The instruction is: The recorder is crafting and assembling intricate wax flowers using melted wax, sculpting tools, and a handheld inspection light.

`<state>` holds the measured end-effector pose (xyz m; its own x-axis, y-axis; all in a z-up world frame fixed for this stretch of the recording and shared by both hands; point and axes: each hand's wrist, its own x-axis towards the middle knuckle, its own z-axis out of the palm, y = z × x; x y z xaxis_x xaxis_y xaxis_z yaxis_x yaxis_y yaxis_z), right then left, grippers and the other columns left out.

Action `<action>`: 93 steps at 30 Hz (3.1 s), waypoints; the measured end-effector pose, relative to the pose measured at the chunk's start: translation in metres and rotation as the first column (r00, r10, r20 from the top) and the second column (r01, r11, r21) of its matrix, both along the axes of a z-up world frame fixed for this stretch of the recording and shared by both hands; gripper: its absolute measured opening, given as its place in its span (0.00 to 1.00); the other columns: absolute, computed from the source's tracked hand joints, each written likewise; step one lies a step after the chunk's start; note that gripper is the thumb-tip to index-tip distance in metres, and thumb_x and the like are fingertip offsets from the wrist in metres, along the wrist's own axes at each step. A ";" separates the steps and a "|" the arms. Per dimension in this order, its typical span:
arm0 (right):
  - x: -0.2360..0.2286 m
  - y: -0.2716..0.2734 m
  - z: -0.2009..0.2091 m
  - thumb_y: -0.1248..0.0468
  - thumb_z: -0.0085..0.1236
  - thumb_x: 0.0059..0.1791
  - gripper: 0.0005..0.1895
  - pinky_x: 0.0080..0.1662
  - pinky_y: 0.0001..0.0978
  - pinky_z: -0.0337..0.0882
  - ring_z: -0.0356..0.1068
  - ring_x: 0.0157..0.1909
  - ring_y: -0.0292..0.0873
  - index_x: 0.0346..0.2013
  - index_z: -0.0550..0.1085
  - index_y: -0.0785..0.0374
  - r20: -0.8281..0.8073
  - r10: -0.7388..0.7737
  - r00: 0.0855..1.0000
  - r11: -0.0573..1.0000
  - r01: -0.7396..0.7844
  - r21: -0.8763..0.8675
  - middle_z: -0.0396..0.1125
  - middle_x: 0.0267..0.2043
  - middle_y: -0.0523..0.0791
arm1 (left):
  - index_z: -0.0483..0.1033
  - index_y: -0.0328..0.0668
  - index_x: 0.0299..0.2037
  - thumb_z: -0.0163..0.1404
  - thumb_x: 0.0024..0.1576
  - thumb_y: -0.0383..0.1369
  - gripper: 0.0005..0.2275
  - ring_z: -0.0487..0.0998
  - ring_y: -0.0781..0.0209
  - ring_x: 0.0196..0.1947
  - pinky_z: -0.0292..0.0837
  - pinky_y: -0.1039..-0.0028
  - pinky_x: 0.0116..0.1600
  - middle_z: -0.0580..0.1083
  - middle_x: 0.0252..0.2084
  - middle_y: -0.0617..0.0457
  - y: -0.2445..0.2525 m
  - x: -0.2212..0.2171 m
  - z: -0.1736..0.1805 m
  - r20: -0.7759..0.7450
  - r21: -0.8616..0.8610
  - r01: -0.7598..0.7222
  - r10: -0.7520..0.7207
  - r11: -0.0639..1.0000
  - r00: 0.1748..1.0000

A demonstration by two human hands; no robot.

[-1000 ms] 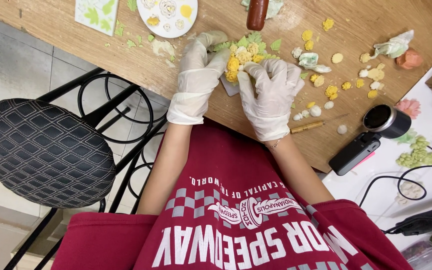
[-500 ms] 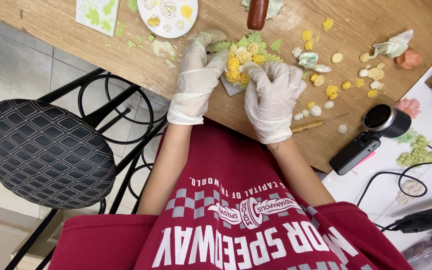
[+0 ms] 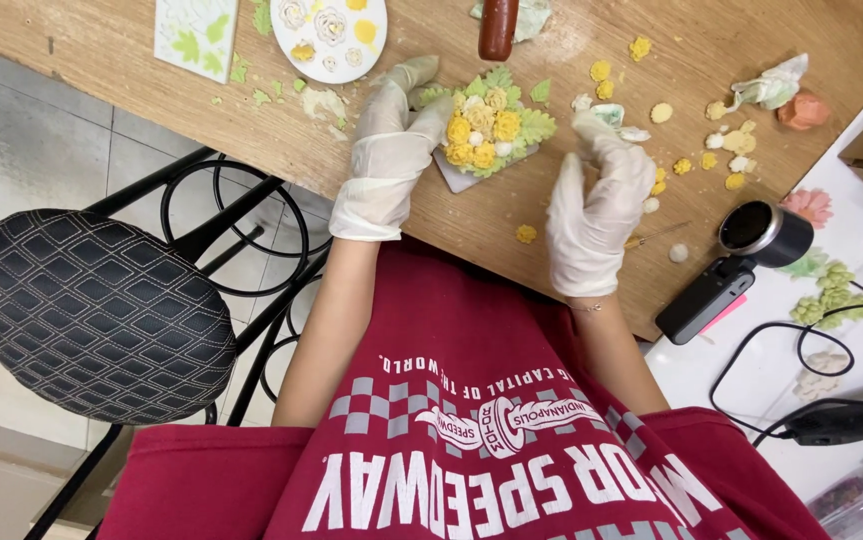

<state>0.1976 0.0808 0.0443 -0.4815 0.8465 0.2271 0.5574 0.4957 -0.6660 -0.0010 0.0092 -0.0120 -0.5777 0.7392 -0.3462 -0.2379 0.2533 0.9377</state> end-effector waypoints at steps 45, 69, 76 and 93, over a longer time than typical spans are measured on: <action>0.151 -0.003 0.195 0.67 0.50 0.65 0.06 0.57 0.36 0.77 0.75 0.49 0.41 0.52 0.74 0.66 -0.559 -0.497 0.663 0.867 0.393 -0.306 0.74 0.49 0.50 | 0.77 0.38 0.55 0.48 0.63 0.46 0.20 0.80 0.48 0.50 0.72 0.64 0.54 0.78 0.49 0.40 0.069 -0.011 0.081 -0.360 -0.455 0.599 -0.752 0.659 0.553; 0.124 0.120 -0.015 0.49 0.64 0.41 0.21 0.56 0.56 0.49 0.59 0.57 0.52 0.45 0.80 0.51 0.795 -0.207 0.570 0.947 0.321 0.016 0.69 0.48 0.47 | 0.69 0.34 0.62 0.51 0.62 0.34 0.19 0.72 0.36 0.58 0.67 0.54 0.60 0.71 0.57 0.33 -0.059 -0.049 0.120 -0.597 -0.429 0.473 -0.635 0.769 0.490; 0.129 0.114 -0.037 0.50 0.60 0.51 0.12 0.57 0.57 0.51 0.63 0.55 0.51 0.44 0.81 0.49 0.744 -0.148 0.651 0.988 0.073 0.133 0.71 0.42 0.45 | 0.69 0.33 0.61 0.50 0.64 0.33 0.17 0.68 0.34 0.65 0.62 0.53 0.66 0.71 0.60 0.35 -0.072 -0.051 0.122 -0.631 -0.336 0.476 -0.569 0.813 0.527; -0.010 -0.021 -0.004 0.65 0.63 0.50 0.07 0.33 0.22 0.64 0.67 0.31 0.31 0.36 0.79 0.67 -0.180 -0.485 0.856 0.350 0.001 -0.937 0.74 0.32 0.42 | 0.73 0.38 0.58 0.52 0.63 0.31 0.14 0.73 0.41 0.58 0.70 0.59 0.62 0.71 0.58 0.39 -0.020 -0.020 0.090 -0.614 -0.200 0.466 -0.481 0.862 0.626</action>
